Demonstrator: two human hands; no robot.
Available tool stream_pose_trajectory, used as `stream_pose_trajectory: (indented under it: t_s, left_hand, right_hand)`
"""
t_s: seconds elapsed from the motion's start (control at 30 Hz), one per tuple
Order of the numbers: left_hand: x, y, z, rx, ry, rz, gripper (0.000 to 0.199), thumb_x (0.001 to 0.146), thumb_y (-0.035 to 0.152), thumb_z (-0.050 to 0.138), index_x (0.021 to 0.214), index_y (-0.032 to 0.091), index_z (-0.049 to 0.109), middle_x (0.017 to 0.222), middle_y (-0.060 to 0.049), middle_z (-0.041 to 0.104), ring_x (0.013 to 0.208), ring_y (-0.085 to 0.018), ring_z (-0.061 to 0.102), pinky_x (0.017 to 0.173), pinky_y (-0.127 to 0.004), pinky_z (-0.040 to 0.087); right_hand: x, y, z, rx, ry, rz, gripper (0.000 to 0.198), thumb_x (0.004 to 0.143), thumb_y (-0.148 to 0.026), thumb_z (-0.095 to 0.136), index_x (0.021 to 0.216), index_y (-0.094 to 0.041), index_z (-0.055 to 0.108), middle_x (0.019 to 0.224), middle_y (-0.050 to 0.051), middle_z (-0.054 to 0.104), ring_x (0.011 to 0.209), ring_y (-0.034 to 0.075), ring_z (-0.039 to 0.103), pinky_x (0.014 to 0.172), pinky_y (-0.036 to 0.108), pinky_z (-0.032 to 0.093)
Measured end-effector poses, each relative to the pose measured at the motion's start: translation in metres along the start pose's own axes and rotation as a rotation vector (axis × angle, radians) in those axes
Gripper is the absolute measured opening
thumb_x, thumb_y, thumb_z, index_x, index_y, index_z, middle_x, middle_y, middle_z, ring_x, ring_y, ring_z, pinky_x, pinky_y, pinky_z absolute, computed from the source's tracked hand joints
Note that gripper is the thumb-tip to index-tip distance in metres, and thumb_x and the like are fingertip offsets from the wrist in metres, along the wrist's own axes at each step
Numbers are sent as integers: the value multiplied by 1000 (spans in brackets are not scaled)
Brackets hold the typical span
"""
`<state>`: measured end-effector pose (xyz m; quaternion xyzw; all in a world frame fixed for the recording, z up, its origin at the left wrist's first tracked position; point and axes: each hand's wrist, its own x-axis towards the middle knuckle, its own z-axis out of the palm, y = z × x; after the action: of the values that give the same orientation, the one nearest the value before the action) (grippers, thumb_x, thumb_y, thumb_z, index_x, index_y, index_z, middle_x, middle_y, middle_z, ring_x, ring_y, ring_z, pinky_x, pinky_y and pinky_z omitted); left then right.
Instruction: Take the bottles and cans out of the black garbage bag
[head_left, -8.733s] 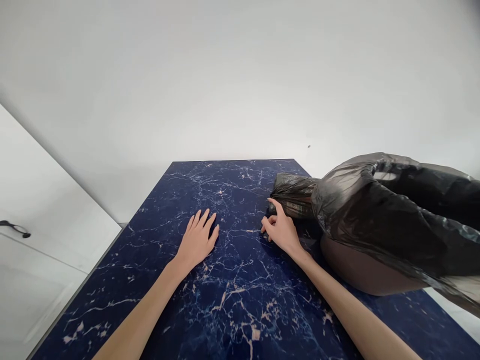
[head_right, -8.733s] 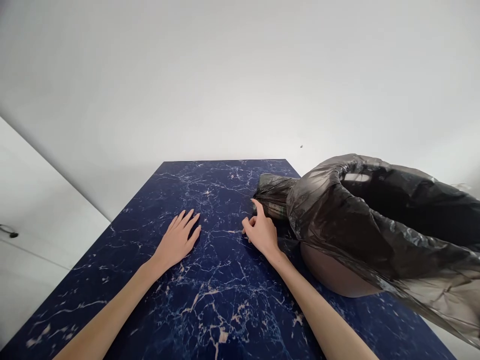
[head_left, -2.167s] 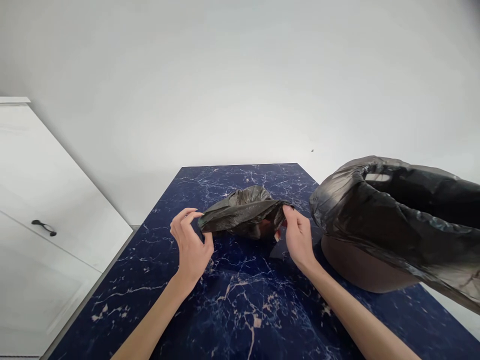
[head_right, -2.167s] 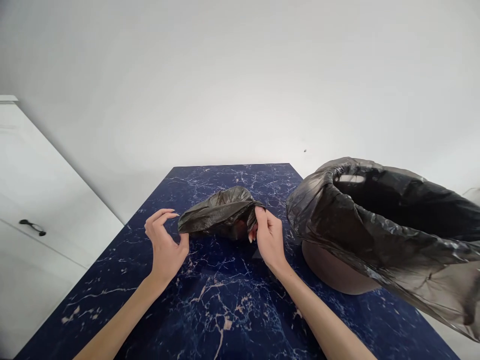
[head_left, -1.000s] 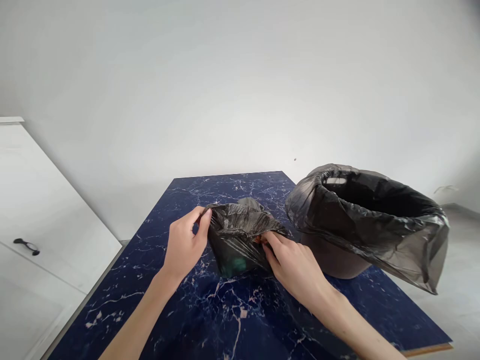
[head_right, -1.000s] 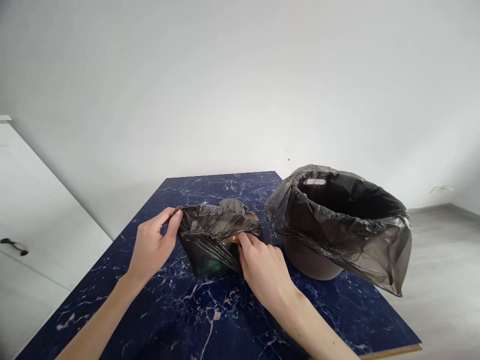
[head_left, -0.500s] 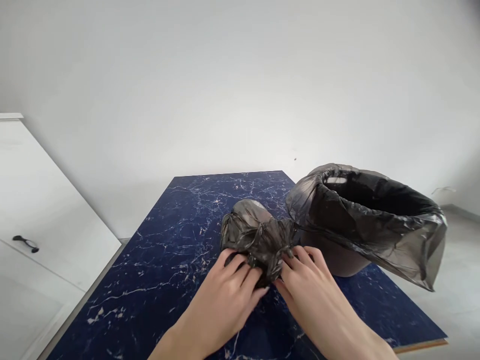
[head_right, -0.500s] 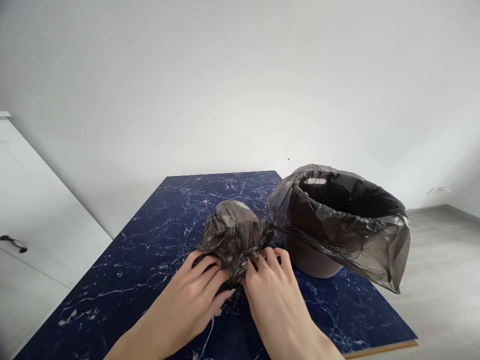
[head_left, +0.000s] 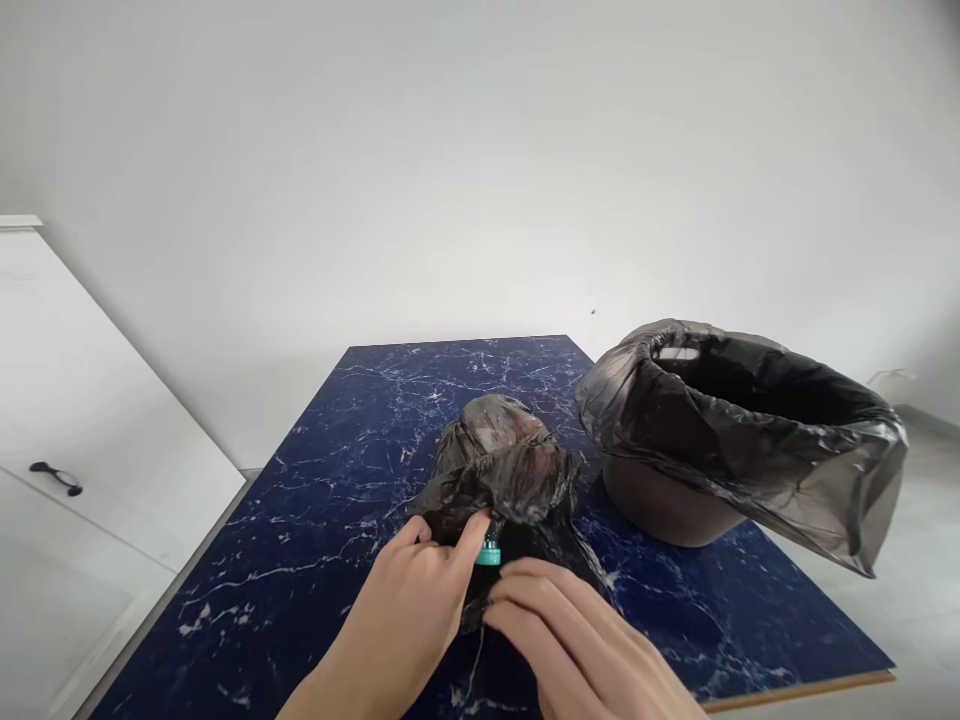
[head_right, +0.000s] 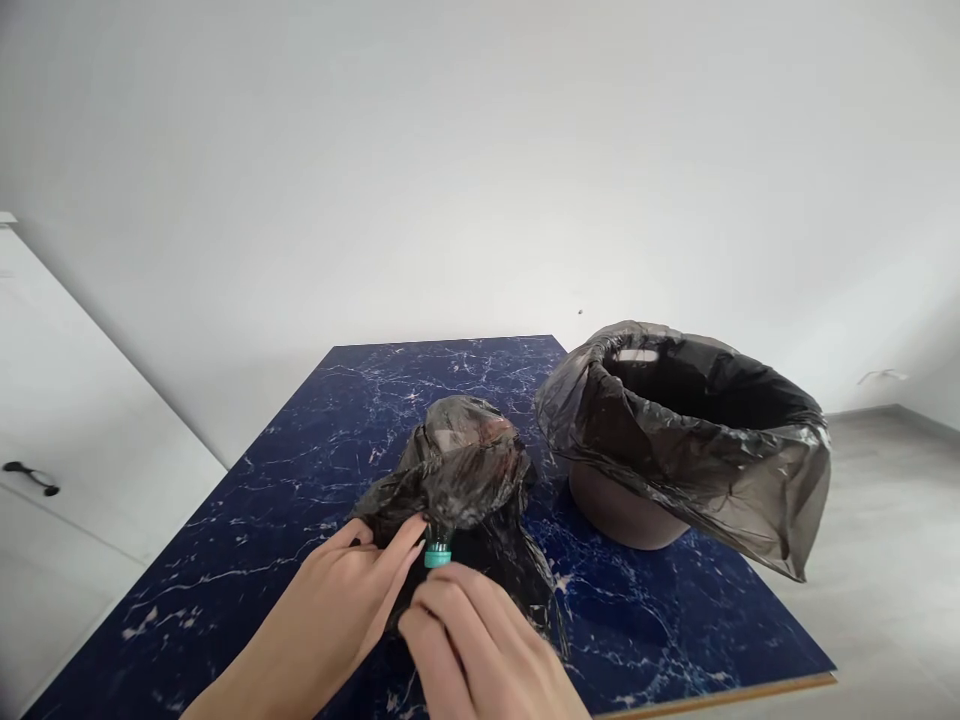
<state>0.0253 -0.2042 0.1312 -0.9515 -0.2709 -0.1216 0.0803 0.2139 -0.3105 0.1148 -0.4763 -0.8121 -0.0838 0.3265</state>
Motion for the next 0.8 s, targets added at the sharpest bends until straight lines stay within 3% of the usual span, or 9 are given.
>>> stream_pose_trajectory:
  t_s: [0.07,0.13,0.23,0.33,0.4,0.53,0.63,0.73,0.8]
  left_hand:
    - [4,-4,1,33,-6,-44,58,99,5,47,155,20,48,52,7,59,48,-24,63,65,-35,52]
    - [7,-9,2,82,-62,-118,57,103,15,56,159,17,46,47,8,54,44,-25,61,56,-32,48]
    - [7,-17,-2,166,-215,-241,80,96,33,77,164,10,43,50,6,58,41,-25,61,47,-30,39]
    - [4,-22,-8,190,-329,-379,111,87,45,88,172,9,26,50,5,59,41,-24,61,45,-28,34]
    - [0,-24,-12,184,-340,-453,128,85,47,90,175,8,8,49,7,58,43,-24,62,47,-27,36]
    - [-7,-24,-15,198,-237,-472,144,85,40,92,171,10,-19,54,9,60,52,-24,64,63,-30,50]
    - [-14,-25,-11,195,-72,-433,134,91,27,83,171,16,-23,73,4,69,59,-23,66,77,-38,56]
    - [-19,-24,-6,277,171,-359,101,98,22,69,176,18,4,117,-18,71,104,-38,73,90,-51,57]
    - [-21,-19,-4,296,310,-267,75,102,18,62,170,19,30,144,-26,57,136,-46,58,103,-60,53]
  right_hand:
    - [10,10,11,-65,-88,-16,48,88,-3,53,131,-18,67,131,15,77,114,34,77,82,40,68]
    - [15,23,22,-219,-222,63,58,79,6,50,131,-12,66,138,18,73,89,29,82,66,37,65]
    - [13,41,33,-393,-457,222,68,74,12,53,136,-12,64,131,15,75,59,22,76,47,34,49]
    - [10,49,36,-420,-559,356,41,91,0,63,128,-17,66,108,9,78,66,26,78,47,34,37]
    - [10,48,36,-376,-550,420,21,102,-12,62,122,-20,66,106,8,78,70,26,79,49,33,31]
    - [18,37,44,-181,-435,472,16,110,-25,58,125,-23,59,108,5,77,76,24,78,54,32,31]
    - [27,25,58,-116,-401,472,26,111,-33,57,134,-22,53,107,6,75,72,24,77,53,31,30]
    - [36,16,69,-151,-428,469,37,110,-39,59,141,-22,50,115,10,73,72,24,77,53,30,29]
    - [40,12,72,-162,-471,464,43,109,-39,63,146,-24,49,121,12,71,76,25,78,54,30,29]
